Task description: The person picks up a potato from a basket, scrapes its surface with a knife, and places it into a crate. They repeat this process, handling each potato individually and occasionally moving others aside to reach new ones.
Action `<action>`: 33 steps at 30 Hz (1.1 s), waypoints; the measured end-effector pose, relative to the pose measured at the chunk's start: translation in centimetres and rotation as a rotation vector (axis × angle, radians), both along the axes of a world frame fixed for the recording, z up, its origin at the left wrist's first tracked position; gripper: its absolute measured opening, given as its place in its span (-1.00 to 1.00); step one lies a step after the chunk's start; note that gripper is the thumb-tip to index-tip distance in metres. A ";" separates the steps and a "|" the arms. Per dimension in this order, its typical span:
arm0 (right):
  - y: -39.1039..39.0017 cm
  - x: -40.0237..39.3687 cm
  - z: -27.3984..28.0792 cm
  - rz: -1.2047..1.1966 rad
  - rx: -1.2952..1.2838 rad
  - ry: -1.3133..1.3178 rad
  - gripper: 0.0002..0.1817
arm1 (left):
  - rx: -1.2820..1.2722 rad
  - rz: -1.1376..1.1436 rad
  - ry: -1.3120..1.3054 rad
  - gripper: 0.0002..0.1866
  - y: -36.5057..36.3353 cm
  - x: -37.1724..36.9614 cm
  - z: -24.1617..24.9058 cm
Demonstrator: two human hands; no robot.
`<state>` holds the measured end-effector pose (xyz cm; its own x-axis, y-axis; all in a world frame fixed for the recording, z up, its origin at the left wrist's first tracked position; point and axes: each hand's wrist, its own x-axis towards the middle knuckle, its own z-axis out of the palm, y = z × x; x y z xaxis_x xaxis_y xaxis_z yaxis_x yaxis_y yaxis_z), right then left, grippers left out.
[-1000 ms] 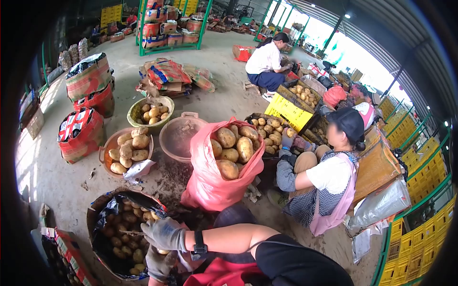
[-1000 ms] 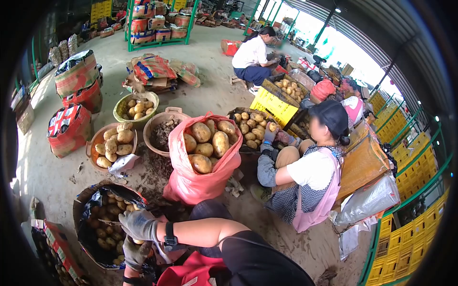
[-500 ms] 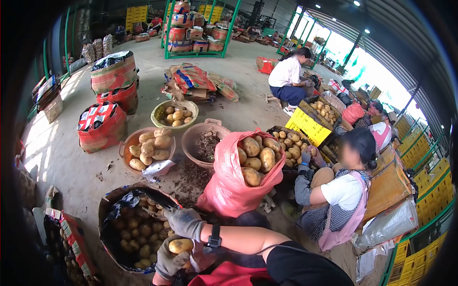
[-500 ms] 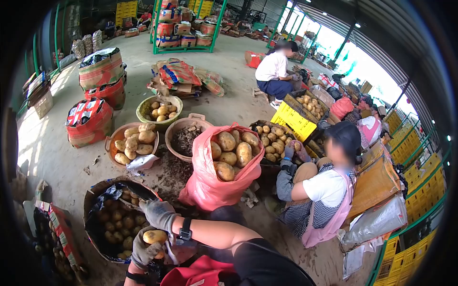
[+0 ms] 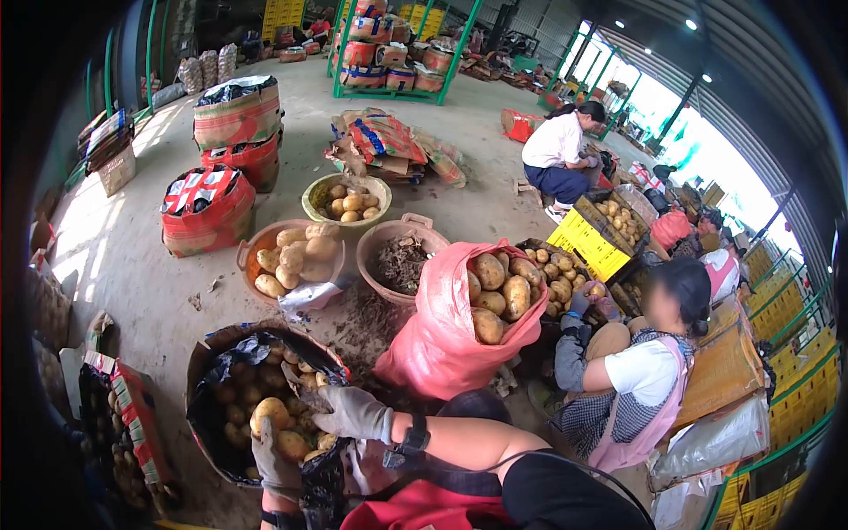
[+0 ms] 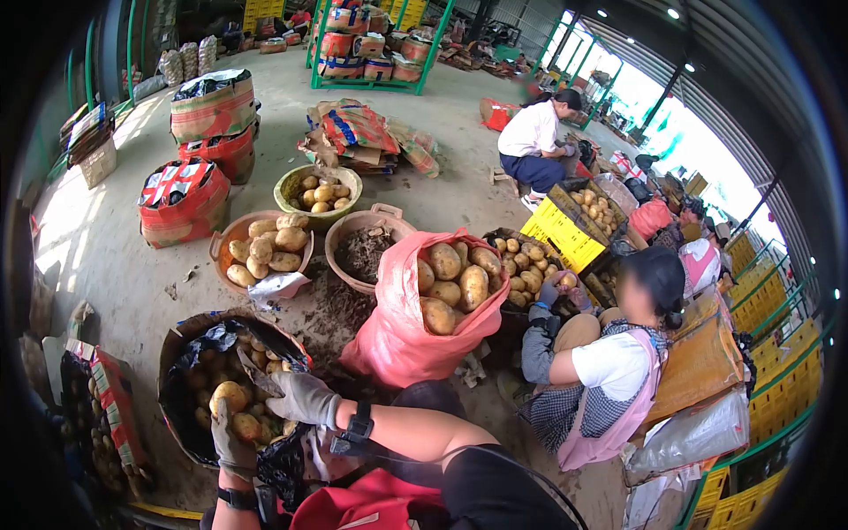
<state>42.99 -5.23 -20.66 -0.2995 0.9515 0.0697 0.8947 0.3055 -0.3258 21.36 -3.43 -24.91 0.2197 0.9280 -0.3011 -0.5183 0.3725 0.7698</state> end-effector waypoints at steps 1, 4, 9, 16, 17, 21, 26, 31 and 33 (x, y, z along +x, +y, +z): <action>-0.1 -0.2 1.4 -0.222 -0.271 0.575 -0.61 | -0.010 0.018 0.024 -0.48 0.0 0.2 0.3; -0.2 -0.4 0.5 -0.213 -0.163 0.736 -0.59 | -0.041 0.009 -0.004 -0.47 0.2 -0.1 -0.3; -0.1 -0.4 -1.1 -0.188 -0.255 0.846 -0.61 | -0.067 0.007 -0.044 -0.44 0.3 0.5 0.1; -0.5 -0.7 -0.7 -0.283 -0.517 1.140 -0.72 | -0.105 0.009 -0.085 -0.42 0.5 -0.4 -1.6; -0.3 -0.8 -2.6 -0.228 -0.373 1.121 -0.72 | -0.105 -0.001 -0.081 -0.42 0.6 -0.4 -1.8; -0.7 -0.7 -1.5 -0.195 -0.300 0.944 -0.73 | -0.061 0.001 -0.063 -0.43 0.5 -0.1 -1.6; -0.9 -0.9 -0.3 -0.298 -0.576 1.026 -0.72 | -0.087 -0.019 -0.106 -0.44 0.5 -0.6 -2.0; -1.0 -0.9 -0.7 -0.196 -0.309 1.033 -0.61 | -0.175 -0.128 -0.370 -0.41 0.9 -0.7 -0.5; -0.9 -0.9 -1.0 -0.279 -0.522 1.160 -0.63 | -0.200 -0.096 -0.466 -0.31 0.7 -0.2 1.4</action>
